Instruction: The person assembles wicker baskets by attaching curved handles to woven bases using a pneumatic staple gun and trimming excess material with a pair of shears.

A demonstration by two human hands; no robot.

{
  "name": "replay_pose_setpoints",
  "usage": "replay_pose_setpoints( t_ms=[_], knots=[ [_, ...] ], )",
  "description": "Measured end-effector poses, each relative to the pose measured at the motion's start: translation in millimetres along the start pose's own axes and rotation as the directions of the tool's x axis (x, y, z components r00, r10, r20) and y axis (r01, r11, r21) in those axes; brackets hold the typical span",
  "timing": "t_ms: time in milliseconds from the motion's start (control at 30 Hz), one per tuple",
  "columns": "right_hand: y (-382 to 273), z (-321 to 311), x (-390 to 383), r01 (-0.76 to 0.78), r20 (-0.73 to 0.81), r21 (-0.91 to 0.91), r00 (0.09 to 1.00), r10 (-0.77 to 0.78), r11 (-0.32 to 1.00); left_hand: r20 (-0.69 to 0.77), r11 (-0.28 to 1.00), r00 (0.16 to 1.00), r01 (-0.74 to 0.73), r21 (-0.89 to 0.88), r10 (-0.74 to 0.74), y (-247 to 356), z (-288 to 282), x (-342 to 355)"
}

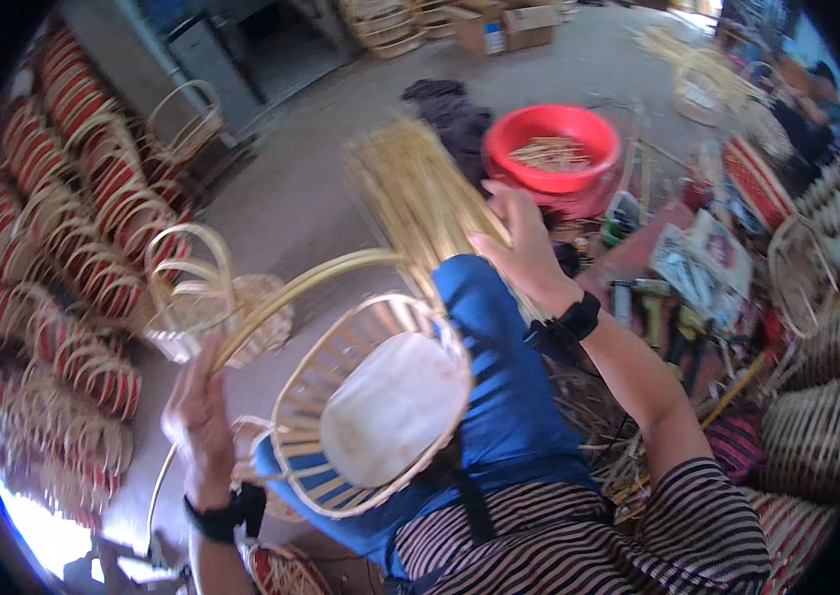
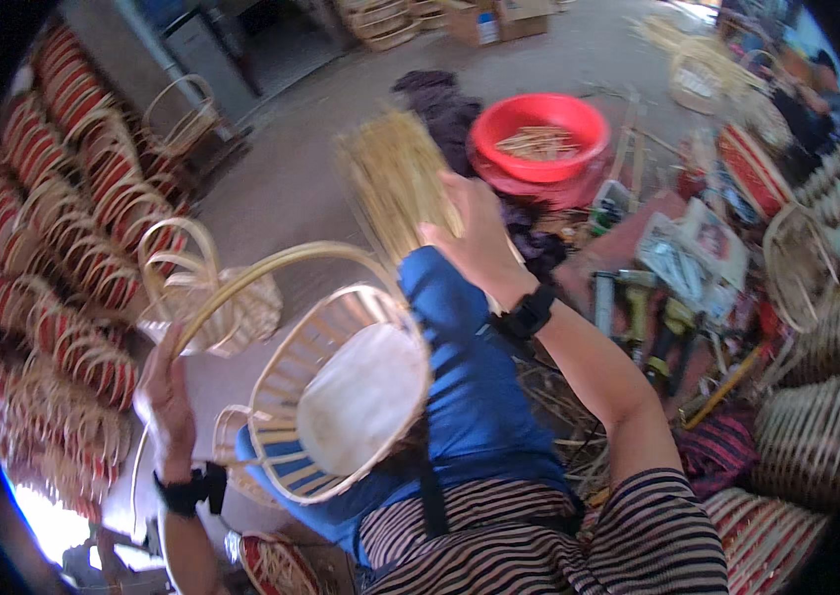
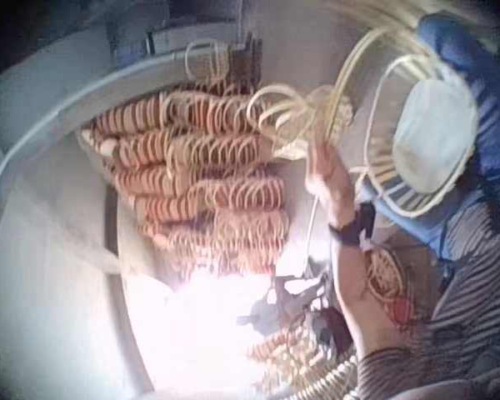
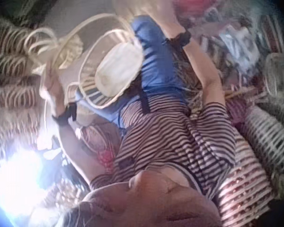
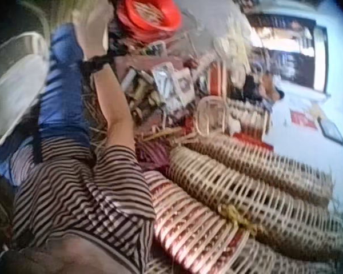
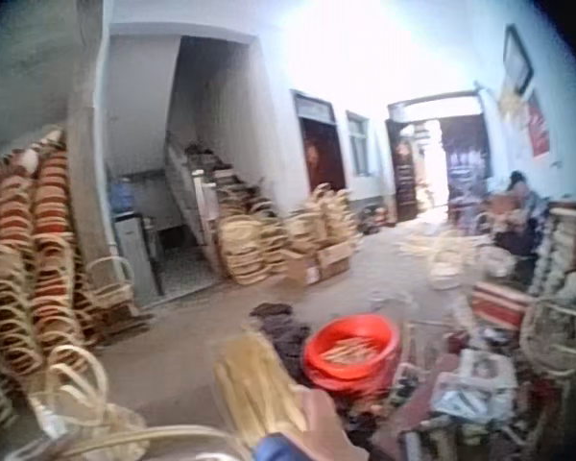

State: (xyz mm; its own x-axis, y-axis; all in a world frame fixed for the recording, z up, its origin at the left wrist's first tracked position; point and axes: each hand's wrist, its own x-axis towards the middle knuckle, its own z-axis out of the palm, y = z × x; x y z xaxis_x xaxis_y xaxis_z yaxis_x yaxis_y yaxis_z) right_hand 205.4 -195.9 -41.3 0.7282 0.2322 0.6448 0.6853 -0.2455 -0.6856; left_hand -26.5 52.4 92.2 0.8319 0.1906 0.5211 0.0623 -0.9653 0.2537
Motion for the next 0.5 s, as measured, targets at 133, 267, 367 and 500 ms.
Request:
replay_pose_setpoints(
  t_ms=[133, 267, 367, 500],
  knots=[
    [119, -105, -106, -0.353, -0.242, -0.678, 0.935, 0.258, 0.645, -0.07, 0.997, 0.997, -0.029, 0.078, 0.035, 5, -2, -3],
    [116, -157, -171, -0.721, -0.493, -0.691, 0.511, 0.705, 0.04, -0.024, 0.998, 0.999, -0.041, 0.055, 0.042, 13, 2, 6],
    [133, -165, -186, -0.767, -0.477, -0.64, 0.435, 0.764, 0.037, 0.007, 0.996, 1.0, -0.013, 0.084, 0.013, 19, 0, 10],
    [132, -155, -156, -0.747, -0.299, -0.534, 0.605, 0.738, 0.396, -0.015, 0.989, 0.999, -0.035, 0.147, 0.038, 16, -1, 6]
  ],
)
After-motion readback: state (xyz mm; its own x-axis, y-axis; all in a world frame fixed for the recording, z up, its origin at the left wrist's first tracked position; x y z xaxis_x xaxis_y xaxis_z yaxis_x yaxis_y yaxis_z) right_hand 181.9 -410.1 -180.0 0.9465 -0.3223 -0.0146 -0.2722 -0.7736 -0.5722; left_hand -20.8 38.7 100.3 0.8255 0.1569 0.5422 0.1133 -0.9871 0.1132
